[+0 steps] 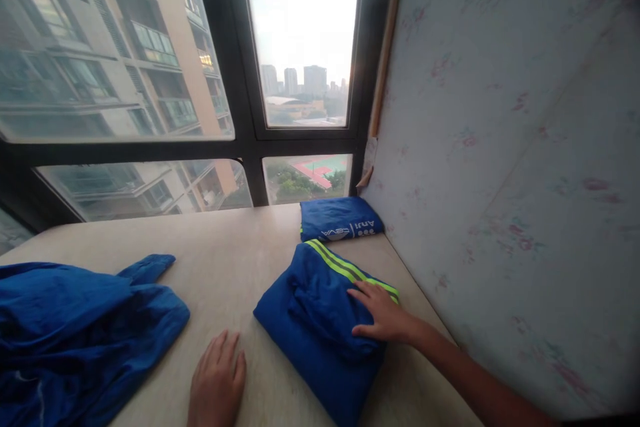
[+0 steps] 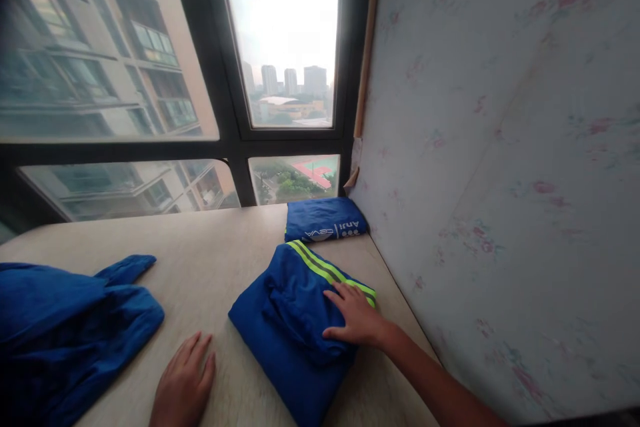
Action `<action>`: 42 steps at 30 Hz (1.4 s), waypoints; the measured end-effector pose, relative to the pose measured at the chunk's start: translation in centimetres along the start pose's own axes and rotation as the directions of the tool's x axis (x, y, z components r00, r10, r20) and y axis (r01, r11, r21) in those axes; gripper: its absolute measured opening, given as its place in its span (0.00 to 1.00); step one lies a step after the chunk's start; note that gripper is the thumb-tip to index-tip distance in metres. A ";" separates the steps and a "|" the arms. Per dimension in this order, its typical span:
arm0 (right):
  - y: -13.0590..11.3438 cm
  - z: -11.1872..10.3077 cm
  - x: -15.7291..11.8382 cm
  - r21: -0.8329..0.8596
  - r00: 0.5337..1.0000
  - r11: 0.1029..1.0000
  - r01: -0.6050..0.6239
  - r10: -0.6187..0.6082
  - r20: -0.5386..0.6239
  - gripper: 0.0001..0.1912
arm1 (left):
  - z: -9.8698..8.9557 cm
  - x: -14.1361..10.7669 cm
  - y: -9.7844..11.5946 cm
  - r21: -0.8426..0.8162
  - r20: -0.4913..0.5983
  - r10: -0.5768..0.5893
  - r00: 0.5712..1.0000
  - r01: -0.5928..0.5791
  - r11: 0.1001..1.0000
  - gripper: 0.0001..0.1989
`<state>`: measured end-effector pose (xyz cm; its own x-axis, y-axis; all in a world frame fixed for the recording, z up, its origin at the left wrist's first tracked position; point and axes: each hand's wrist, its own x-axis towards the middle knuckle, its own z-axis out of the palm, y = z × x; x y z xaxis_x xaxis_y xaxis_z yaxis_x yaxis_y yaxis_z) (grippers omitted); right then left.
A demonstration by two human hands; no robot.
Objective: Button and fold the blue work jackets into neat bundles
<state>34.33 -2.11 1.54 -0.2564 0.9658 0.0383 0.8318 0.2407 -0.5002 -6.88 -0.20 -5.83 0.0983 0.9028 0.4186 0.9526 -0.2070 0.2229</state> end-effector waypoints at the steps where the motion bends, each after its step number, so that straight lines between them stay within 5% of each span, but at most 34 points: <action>1: -0.8 0.7 -0.2 -0.056 1.000 0.998 0.004 -0.004 0.004 0.46 | -0.1 0.0 0.2 -0.044 -0.017 -0.005 1.000 0.005 0.999 0.21; 3: -2.9 2.3 -0.2 -0.143 1.000 0.990 0.001 -0.005 -0.027 0.43 | -0.5 -0.3 1.2 -0.147 -0.067 -0.034 0.997 0.024 0.989 0.21; 7: -7.7 5.7 0.6 -0.225 0.996 0.974 0.008 -0.027 -0.080 0.17 | -0.9 -1.9 5.2 -0.270 -0.109 -0.005 0.994 -0.024 0.963 0.20; 9: -9.2 6.5 1.4 -0.207 0.997 0.977 0.042 -0.055 -0.056 0.11 | -0.9 -2.9 7.1 -0.242 -0.094 0.030 0.995 -0.052 0.969 0.18; 11: -9.5 5.6 2.7 -0.115 0.997 0.993 0.038 -0.046 -0.062 0.09 | -0.8 -3.7 8.1 -0.188 -0.086 0.033 0.996 -0.049 0.981 0.18; 14: -7.4 1.4 5.2 0.191 0.982 0.981 -0.028 0.063 -0.179 0.08 | -0.7 -4.6 7.7 -0.154 -0.101 0.056 0.993 -0.071 0.986 0.19; 16: -4.9 -2.0 6.4 0.462 0.895 0.884 -0.074 0.263 -0.359 0.09 | -0.6 -5.0 7.1 -0.154 -0.116 0.086 0.989 -0.103 0.983 0.19; 17: -3.6 -3.5 6.6 0.552 0.789 0.831 -0.075 0.388 -0.477 0.12 | -0.5 -5.1 6.9 -0.152 -0.123 0.093 0.988 -0.111 0.982 0.19; 20: -0.2 -5.4 5.7 0.606 0.654 0.791 -0.089 0.505 -0.563 0.19 | -0.4 -5.0 7.3 -0.126 -0.118 0.094 0.989 -0.109 0.986 0.19; 25: 3.0 -0.7 1.2 0.600 0.563 0.781 -0.172 0.578 -0.590 0.16 | -2.0 -3.7 10.6 -0.055 0.088 0.037 0.995 -0.032 0.998 0.20; 30: 3.4 7.0 -2.5 0.432 0.678 0.885 -0.172 0.424 -0.601 0.19 | -4.1 -1.5 15.9 0.033 0.319 -0.040 0.947 0.031 0.999 0.34; 33: 3.1 8.7 -3.0 0.320 0.670 0.929 -0.189 0.360 -0.650 0.26 | -3.4 -0.5 18.6 0.058 0.338 -0.022 0.941 0.002 0.998 0.46; 36: 3.3 7.6 -1.8 0.280 0.642 0.904 -0.323 0.427 -0.637 0.41 | -2.0 0.3 19.8 0.046 0.303 0.038 0.952 -0.054 0.997 0.40; 39: 3.6 4.8 0.3 0.250 0.647 0.813 -0.526 0.574 -0.502 0.50 | -1.1 1.2 19.6 -0.028 0.303 0.063 0.951 -0.057 0.998 0.30; 42: 3.6 2.1 2.5 0.218 0.776 0.814 -0.539 0.580 -0.247 0.35 | -0.8 2.1 18.8 -0.245 0.299 0.003 0.954 0.074 0.967 0.28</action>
<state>35.62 0.94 -1.96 0.4049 0.9132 -0.0469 0.7078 -0.3455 -0.6161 11.02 -2.48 -0.01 0.1827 0.9736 0.1367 0.8575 -0.2258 0.4624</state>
